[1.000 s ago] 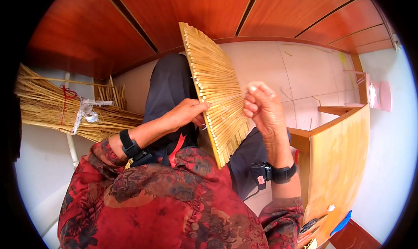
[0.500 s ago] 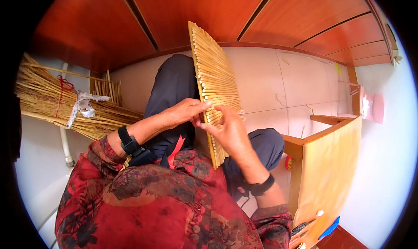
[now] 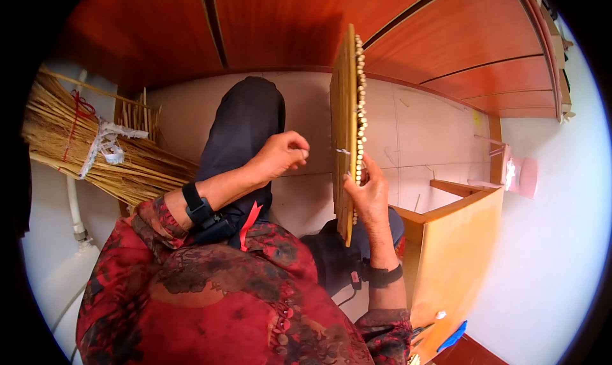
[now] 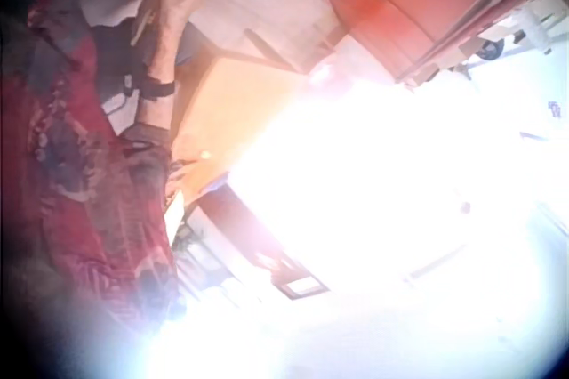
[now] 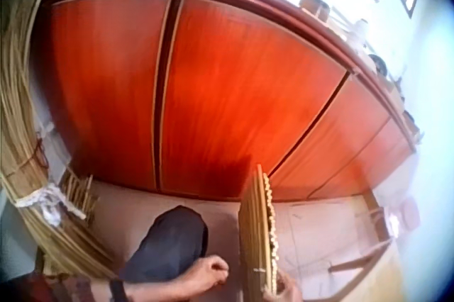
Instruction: The person weaves a straw mat by hand, threading white cord through a series of straw stalks to bind them together.
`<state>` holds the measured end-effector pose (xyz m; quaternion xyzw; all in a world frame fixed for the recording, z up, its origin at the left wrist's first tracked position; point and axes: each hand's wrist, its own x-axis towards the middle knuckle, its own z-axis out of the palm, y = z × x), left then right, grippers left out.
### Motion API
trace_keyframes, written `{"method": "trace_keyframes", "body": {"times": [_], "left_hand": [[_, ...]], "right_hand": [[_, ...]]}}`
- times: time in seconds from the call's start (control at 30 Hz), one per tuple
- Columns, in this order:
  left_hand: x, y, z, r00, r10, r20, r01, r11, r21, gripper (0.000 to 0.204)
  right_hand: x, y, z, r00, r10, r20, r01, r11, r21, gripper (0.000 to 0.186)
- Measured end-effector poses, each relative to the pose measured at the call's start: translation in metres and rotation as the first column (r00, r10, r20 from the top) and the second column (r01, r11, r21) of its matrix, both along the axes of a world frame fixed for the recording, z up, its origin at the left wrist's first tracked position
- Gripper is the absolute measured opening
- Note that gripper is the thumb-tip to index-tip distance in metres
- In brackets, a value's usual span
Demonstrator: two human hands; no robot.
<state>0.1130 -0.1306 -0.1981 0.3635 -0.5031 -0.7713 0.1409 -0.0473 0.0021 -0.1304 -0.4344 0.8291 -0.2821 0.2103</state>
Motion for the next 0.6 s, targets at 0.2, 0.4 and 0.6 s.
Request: {"method": "trace_keyframes", "body": {"times": [0.2, 0.4, 0.6], "left_hand": [[-0.030, 0.018, 0.010, 0.965, -0.161, -0.206, 0.158, 0.987, -0.030, 0.039], [-0.042, 0.022, 0.012, 0.924, -0.145, -0.353, 0.136, 0.989, -0.051, 0.026], [-0.044, 0.018, 0.035, 0.958, -0.113, -0.263, 0.156, 0.976, 0.152, 0.013]], "right_hand": [[-0.002, 0.001, 0.009, 0.995, -0.060, 0.078, 0.056, 0.997, 0.046, 0.052], [0.017, -0.008, 0.029, 0.953, -0.092, 0.289, 0.101, 0.995, -0.016, 0.045], [0.016, -0.010, 0.034, 0.931, -0.086, 0.356, 0.081, 0.996, 0.028, 0.039]]}}
